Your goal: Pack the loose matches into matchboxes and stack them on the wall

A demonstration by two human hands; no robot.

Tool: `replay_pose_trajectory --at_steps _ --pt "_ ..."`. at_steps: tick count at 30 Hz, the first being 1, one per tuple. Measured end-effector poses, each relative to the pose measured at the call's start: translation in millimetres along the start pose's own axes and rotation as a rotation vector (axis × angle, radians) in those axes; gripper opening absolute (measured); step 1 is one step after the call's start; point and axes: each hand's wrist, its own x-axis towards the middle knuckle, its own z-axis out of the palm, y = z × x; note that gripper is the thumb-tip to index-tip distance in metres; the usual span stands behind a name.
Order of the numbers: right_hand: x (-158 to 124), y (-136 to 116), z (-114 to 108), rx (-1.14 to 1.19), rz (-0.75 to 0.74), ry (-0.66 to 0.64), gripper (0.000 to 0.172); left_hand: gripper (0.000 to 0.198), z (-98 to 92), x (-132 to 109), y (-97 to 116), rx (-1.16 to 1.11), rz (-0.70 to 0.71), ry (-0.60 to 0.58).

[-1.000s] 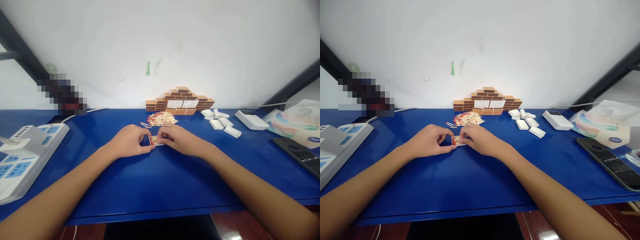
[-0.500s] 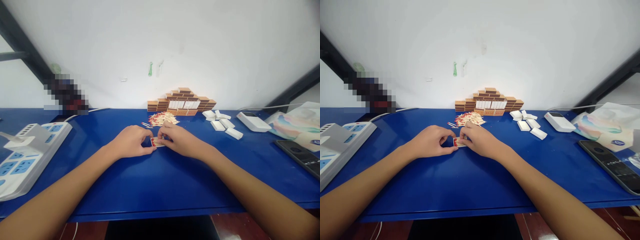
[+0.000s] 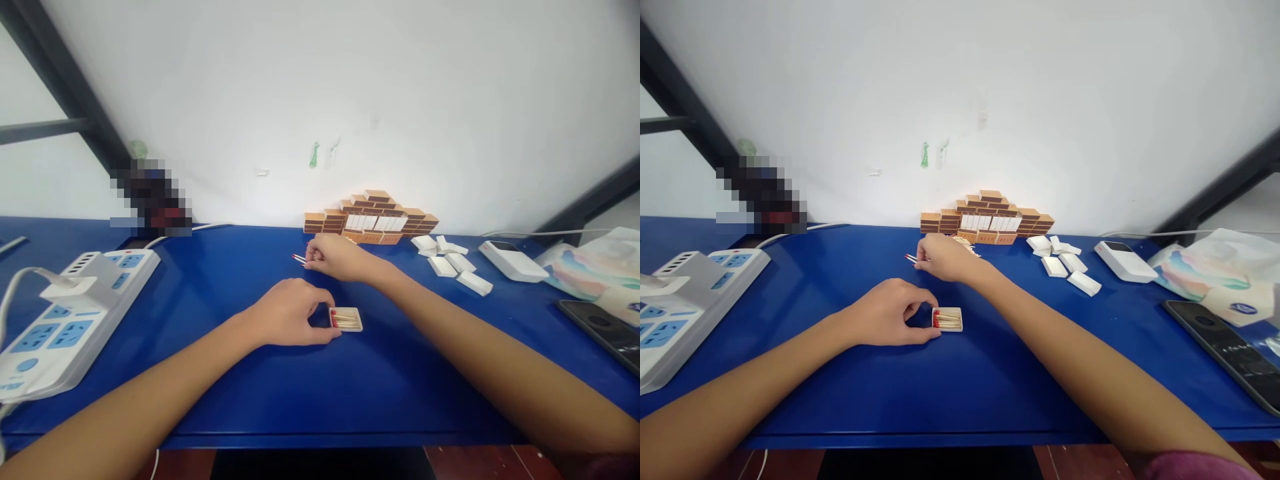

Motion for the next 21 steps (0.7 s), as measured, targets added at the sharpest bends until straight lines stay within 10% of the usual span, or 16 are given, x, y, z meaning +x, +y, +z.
replay_pose_trajectory --at_steps 21 --pt "18.4 -11.5 20.3 -0.015 -0.078 -0.030 0.014 0.033 3.7 0.0 -6.2 0.044 0.055 0.022"
